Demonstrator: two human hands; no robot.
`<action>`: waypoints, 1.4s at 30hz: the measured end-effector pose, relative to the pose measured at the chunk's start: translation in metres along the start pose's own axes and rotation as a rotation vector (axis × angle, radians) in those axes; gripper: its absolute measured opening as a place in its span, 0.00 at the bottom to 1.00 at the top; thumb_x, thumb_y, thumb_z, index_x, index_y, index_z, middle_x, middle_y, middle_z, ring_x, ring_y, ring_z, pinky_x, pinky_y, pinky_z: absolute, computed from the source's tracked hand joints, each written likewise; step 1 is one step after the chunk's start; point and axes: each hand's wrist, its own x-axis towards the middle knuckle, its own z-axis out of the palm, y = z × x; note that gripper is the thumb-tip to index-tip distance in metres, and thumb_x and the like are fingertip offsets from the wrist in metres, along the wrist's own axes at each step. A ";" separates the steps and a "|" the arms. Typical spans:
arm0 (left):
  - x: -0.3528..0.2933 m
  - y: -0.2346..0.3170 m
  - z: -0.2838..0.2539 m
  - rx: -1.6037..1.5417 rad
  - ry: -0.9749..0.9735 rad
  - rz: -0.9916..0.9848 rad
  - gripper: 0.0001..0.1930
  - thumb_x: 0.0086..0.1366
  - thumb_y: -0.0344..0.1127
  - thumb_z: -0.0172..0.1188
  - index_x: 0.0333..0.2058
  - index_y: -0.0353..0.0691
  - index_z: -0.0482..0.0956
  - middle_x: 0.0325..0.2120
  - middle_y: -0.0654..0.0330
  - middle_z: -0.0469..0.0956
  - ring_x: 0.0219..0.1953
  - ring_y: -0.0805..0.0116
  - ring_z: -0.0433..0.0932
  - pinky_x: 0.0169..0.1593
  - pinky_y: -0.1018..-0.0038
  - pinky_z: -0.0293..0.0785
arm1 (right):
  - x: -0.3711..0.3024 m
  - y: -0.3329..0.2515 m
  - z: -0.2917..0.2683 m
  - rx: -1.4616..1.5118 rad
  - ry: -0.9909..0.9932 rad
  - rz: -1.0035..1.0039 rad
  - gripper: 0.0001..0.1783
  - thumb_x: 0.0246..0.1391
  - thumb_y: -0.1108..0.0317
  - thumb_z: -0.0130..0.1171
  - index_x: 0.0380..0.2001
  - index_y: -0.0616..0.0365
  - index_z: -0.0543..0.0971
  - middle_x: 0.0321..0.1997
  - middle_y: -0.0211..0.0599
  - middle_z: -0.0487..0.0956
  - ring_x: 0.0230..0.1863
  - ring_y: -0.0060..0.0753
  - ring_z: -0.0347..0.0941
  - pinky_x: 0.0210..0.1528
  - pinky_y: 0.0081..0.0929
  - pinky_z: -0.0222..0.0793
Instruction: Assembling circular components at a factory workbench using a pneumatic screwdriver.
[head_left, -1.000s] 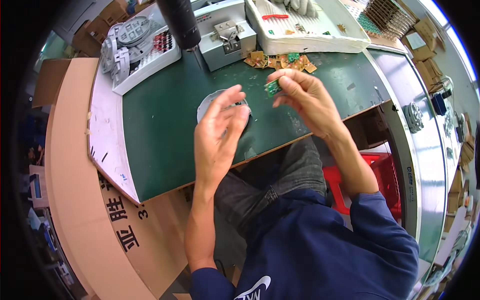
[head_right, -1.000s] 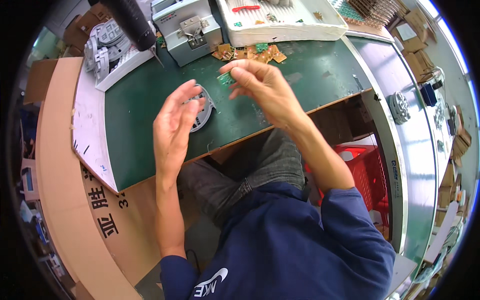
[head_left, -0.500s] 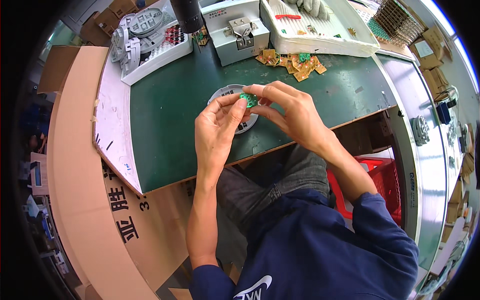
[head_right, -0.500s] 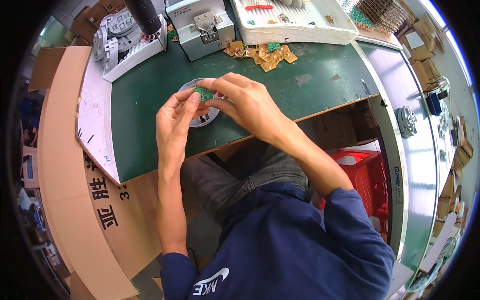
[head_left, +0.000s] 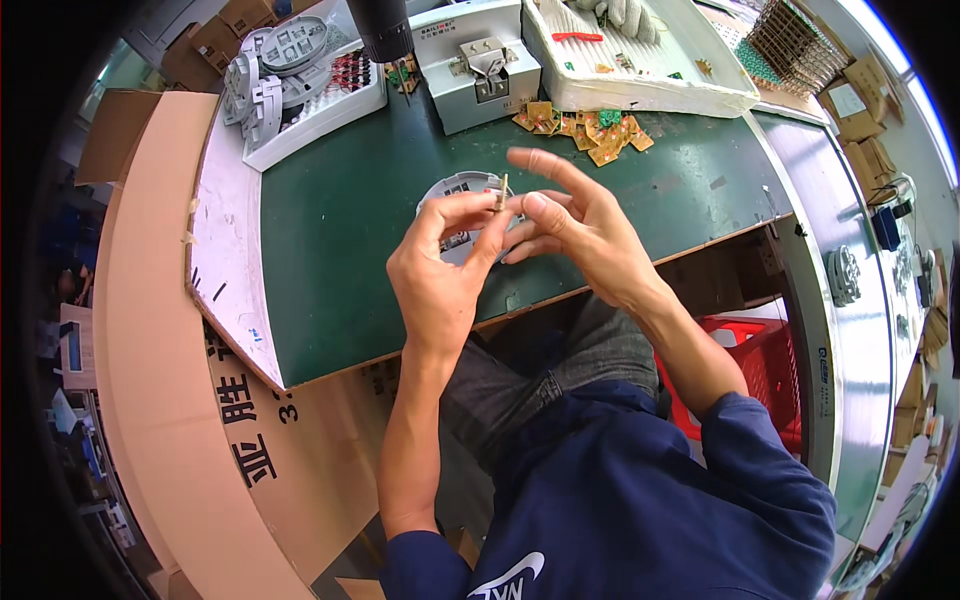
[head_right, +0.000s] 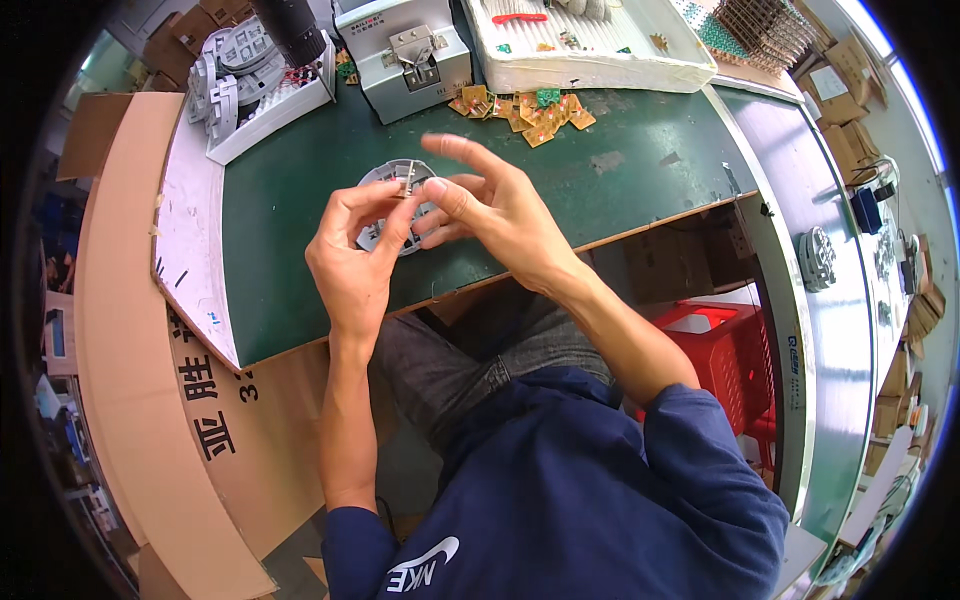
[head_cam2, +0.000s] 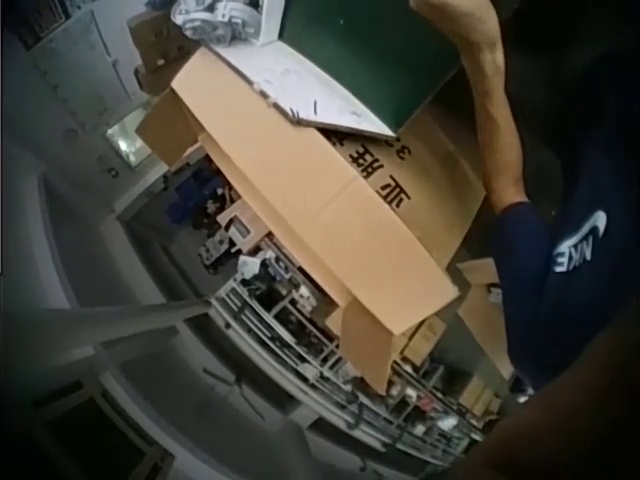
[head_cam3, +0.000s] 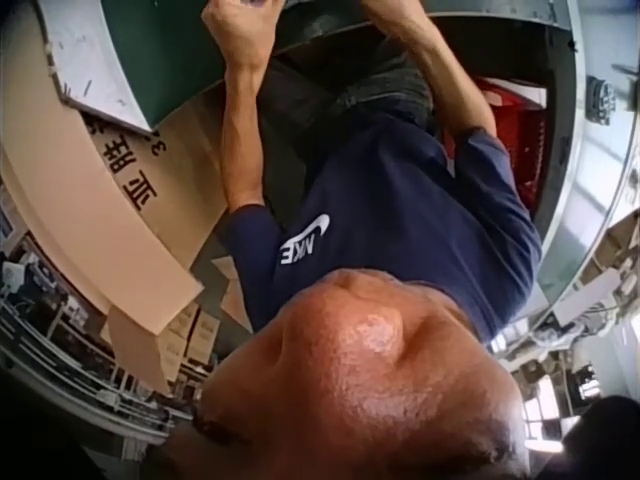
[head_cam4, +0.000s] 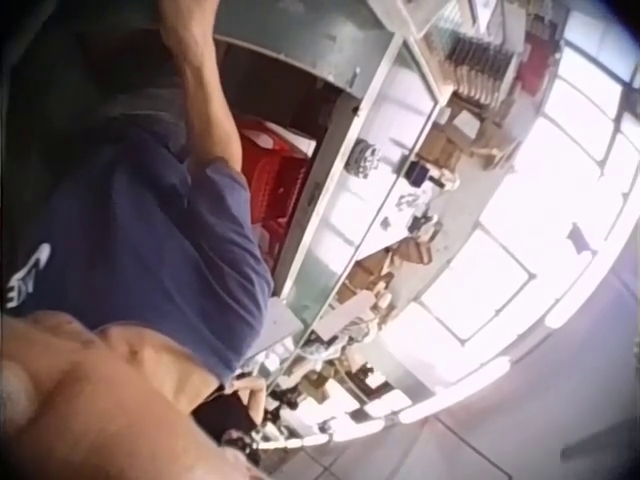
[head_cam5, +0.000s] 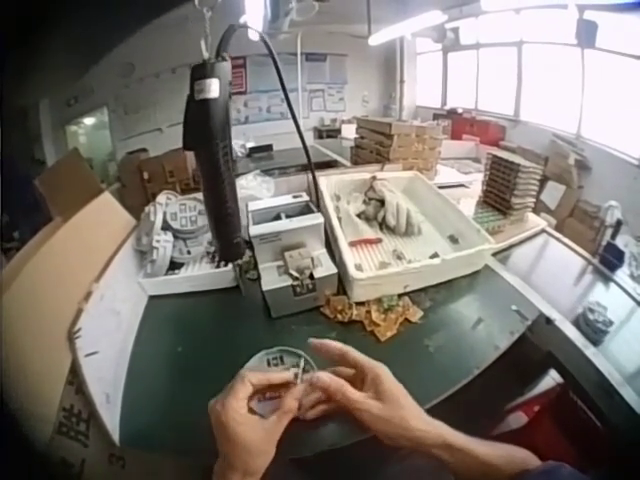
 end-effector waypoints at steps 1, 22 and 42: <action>-0.001 -0.001 0.001 0.141 0.006 0.092 0.13 0.61 0.27 0.73 0.44 0.38 0.83 0.39 0.60 0.86 0.42 0.72 0.85 0.46 0.72 0.82 | 0.001 0.004 -0.002 -0.001 0.001 0.000 0.28 0.71 0.62 0.58 0.67 0.64 0.68 0.50 0.42 0.81 0.46 0.30 0.82 0.52 0.31 0.82; -0.003 0.008 -0.002 0.070 -0.076 0.076 0.07 0.65 0.25 0.68 0.42 0.35 0.87 0.44 0.59 0.83 0.42 0.71 0.84 0.46 0.75 0.84 | 0.004 0.020 -0.026 0.253 -0.193 -0.008 0.23 0.63 0.71 0.66 0.60 0.62 0.76 0.54 0.42 0.82 0.52 0.39 0.82 0.62 0.38 0.77; -0.005 -0.019 -0.025 0.683 -0.157 0.057 0.52 0.52 0.54 0.79 0.66 0.28 0.64 0.66 0.43 0.64 0.67 0.46 0.67 0.68 0.57 0.67 | 0.058 -0.009 -0.017 -1.162 -0.035 -0.507 0.19 0.57 0.70 0.68 0.52 0.59 0.83 0.48 0.44 0.83 0.50 0.45 0.82 0.54 0.35 0.77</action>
